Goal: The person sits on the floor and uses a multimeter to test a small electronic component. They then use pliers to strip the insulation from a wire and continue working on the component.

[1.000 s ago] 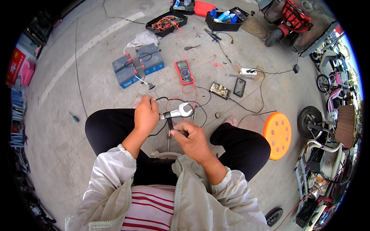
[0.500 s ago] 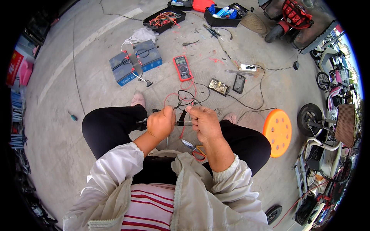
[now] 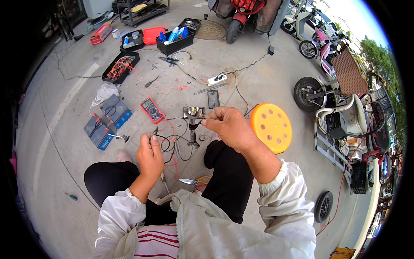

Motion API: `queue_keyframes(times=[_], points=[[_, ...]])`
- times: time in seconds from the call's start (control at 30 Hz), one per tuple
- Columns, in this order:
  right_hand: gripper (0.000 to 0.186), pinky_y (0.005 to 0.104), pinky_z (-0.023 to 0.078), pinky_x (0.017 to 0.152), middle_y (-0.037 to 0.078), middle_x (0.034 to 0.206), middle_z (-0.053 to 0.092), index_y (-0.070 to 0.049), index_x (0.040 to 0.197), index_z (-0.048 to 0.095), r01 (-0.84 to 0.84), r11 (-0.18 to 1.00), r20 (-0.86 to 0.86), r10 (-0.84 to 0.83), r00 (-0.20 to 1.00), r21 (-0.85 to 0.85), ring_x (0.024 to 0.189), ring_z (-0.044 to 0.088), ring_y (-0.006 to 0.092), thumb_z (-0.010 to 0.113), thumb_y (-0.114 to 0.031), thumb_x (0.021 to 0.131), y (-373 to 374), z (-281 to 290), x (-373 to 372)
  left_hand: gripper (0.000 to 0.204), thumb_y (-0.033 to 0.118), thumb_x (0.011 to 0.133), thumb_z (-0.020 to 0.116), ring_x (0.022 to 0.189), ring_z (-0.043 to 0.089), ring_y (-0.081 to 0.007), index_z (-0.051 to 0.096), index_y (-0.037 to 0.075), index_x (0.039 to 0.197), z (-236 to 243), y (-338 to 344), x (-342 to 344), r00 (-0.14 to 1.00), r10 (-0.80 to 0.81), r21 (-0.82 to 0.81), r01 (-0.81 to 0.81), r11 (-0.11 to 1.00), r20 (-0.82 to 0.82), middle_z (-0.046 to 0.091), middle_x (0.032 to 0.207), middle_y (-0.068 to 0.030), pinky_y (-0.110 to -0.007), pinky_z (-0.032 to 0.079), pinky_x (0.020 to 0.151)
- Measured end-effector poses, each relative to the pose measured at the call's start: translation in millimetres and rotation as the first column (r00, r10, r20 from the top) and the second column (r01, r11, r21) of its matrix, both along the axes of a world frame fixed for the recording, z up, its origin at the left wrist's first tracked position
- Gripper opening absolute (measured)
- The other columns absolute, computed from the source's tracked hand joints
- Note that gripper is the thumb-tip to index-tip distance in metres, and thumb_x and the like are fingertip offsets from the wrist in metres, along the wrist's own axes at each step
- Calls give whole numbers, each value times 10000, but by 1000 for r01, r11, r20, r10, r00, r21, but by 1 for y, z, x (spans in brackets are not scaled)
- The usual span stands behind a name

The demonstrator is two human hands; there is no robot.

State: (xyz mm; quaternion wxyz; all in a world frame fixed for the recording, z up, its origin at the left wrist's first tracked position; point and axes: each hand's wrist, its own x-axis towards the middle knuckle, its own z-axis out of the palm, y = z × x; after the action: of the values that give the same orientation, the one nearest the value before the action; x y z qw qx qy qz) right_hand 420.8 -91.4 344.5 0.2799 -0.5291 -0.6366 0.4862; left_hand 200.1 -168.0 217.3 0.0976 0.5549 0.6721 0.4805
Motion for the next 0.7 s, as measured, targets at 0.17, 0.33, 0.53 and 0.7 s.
queue_keyframes(times=[0.17, 0.33, 0.53, 0.7], points=[[137, 318, 449, 605, 43, 664, 567, 0, 809, 642, -89, 971, 406, -8, 914, 221, 635, 534, 150, 660, -135, 824, 42, 39, 88, 163, 154, 986, 474, 581, 574, -284, 537, 4, 983, 3, 4, 4, 973, -85, 7, 86, 996, 214, 581, 711, -148, -426, 444, 563], [112, 404, 488, 665, 150, 750, 648, -36, 821, 659, -329, 901, 791, -26, 612, 284, 726, 620, 324, 614, -120, 762, 70, 74, 149, 163, 185, 1018, 435, 513, 454, -89, 476, 52, 934, -1, 20, 18, 675, -202, -2, 288, 958, 710, 560, 720, -54, -274, 393, 470], [103, 418, 480, 694, 124, 846, 640, -40, 836, 645, -472, 845, 934, -80, 349, 249, 808, 616, 335, 603, -114, 777, 68, 128, 146, 186, 217, 1035, 395, 518, 492, -85, 463, 80, 929, 35, 38, 45, 434, -84, -41, 270, 962, 897, 626, 761, -63, -222, 387, 478], [75, 414, 476, 695, 119, 849, 628, -46, 843, 649, -586, 785, 930, 35, 367, 202, 808, 613, 331, 629, -95, 790, 42, 177, 93, 190, 211, 1038, 378, 668, 620, -119, 462, 59, 962, 64, 48, 56, 475, -163, 57, 230, 972, 865, 678, 847, -98, -242, 446, 552]])
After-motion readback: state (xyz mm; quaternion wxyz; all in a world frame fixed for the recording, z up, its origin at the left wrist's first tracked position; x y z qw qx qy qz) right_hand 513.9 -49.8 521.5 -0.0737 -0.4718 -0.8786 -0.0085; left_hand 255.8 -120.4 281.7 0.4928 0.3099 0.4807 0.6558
